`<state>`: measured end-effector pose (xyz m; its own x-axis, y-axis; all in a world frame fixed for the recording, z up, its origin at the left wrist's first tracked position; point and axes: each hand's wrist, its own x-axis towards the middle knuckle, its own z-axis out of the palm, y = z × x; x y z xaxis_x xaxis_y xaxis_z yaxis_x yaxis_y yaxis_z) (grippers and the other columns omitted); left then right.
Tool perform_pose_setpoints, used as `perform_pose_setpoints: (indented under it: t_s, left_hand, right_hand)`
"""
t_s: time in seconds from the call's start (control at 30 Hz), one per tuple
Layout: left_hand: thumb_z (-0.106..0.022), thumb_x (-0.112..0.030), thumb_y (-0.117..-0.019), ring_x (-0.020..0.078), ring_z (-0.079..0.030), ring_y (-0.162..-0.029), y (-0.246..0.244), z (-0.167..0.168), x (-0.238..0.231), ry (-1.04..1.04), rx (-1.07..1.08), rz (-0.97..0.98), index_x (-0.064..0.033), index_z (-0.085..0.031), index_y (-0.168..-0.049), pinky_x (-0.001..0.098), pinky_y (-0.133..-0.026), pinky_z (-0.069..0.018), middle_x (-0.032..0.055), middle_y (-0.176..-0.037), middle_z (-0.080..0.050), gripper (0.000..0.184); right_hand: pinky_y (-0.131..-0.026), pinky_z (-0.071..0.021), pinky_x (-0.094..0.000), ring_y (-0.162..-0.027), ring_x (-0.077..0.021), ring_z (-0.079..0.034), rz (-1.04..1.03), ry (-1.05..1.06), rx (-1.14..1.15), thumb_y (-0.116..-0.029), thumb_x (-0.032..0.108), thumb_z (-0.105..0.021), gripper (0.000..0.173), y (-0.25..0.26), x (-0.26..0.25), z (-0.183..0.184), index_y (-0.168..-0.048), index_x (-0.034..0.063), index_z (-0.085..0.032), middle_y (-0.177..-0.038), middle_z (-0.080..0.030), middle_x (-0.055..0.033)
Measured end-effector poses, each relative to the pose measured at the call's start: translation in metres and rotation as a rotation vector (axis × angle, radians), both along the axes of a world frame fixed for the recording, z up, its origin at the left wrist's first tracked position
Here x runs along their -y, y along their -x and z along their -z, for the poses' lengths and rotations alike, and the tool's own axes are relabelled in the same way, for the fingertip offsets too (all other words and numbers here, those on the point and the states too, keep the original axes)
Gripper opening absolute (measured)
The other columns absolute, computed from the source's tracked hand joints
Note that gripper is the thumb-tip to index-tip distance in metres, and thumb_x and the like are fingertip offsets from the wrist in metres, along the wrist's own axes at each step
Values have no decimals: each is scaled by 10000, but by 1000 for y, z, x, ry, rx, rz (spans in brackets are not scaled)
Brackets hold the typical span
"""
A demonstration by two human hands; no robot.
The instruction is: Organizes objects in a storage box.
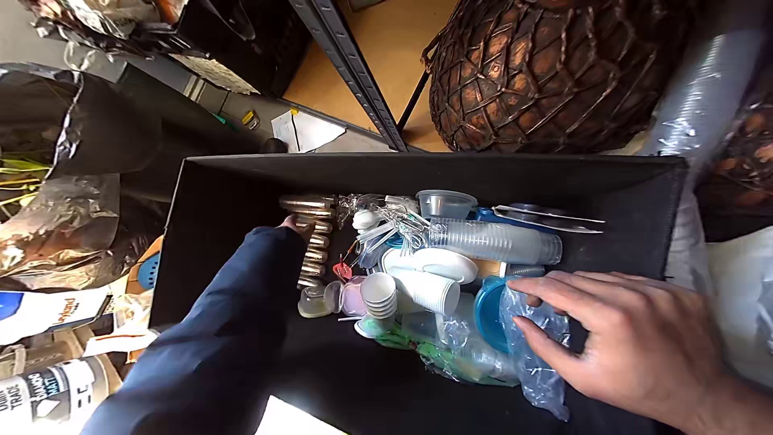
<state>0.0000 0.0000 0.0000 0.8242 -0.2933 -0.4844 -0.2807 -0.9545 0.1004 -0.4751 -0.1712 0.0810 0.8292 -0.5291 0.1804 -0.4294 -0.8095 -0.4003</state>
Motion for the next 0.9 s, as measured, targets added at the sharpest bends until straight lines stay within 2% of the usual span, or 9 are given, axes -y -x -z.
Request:
perform_pose_setpoints:
  t_s: [0.07,0.2,0.27,0.37,0.4,0.47,0.53,0.7,0.9]
  left_hand:
    - [-623,-473,-1004,453,-611,-1233,56,-66,-8,76,-66,199,-89,-551,-1454,696,-1060,-419,220,-1314,-661,596]
    - [-564,-564,-993,198,-716,-1065,178,-147,-55,365,-11,295,-208,-634,-1371,547,-945,-572,11,-1193,-737,524]
    - [-544,-580,-973,211,-647,-1213,250,-153,-78,471,158,343,-185,-644,-1360,584,-1057,-488,8,-1274,-702,562]
    - [-497,-764,-888,346,-491,-1402,344,-128,-102,402,266,387,-302,-735,-1233,833,-1089,-167,-39,-1399,-644,624]
    - [-458,-817,-870,348,-500,-1389,358,-110,-111,385,261,410,-341,-762,-1144,832,-1066,-200,-62,-1369,-662,628]
    - [-455,-797,-889,319,-578,-1307,365,-91,-117,497,305,486,-341,-791,-1014,714,-1045,-369,-58,-1252,-724,580]
    - [-514,-751,-894,302,-546,-1331,361,-92,-110,569,271,504,-310,-808,-986,591,-1129,-378,-47,-1232,-729,538]
    - [-568,-675,-901,290,-580,-1286,361,-80,-107,618,334,490,-302,-827,-894,610,-1128,-357,-81,-1105,-763,454]
    - [-550,-541,-917,323,-546,-1314,365,-79,-118,586,310,539,-272,-831,-874,636,-1100,-358,-68,-1167,-749,391]
  right_hand:
    - [-510,-489,-374,-616,-102,-635,-2,0,11,-868,519,-551,345,1,0,0,-994,294,-780,-744,-682,105]
    - [-501,-496,-387,-606,-92,-635,-6,11,-3,-844,521,-568,325,3,0,-3,-986,314,-775,-750,-687,120]
    - [-484,-491,-423,-585,-117,-641,3,16,-9,-829,516,-582,320,3,0,-6,-971,312,-784,-740,-693,109]
    - [-492,-505,-478,-588,-164,-655,-11,-2,-44,-812,450,-651,273,6,0,-14,-985,288,-787,-738,-699,80]
    - [-509,-511,-501,-606,-180,-668,-14,-15,-76,-808,425,-682,252,9,0,-15,-986,282,-788,-745,-708,66]
    - [-551,-516,-524,-653,-198,-683,-27,-29,-176,-814,409,-707,220,17,1,-18,-981,285,-781,-764,-718,53]
    - [-597,-522,-541,-712,-217,-701,-55,-25,-299,-841,425,-705,208,23,4,-25,-983,290,-775,-795,-731,32]
    - [-595,-513,-561,-721,-264,-699,-97,8,-370,-871,452,-672,222,31,6,-30,-984,291,-774,-794,-729,-9]
    - [-587,-498,-589,-707,-272,-700,-95,-39,-254,-862,403,-655,214,28,3,-26,-972,264,-774,-783,-732,-9]
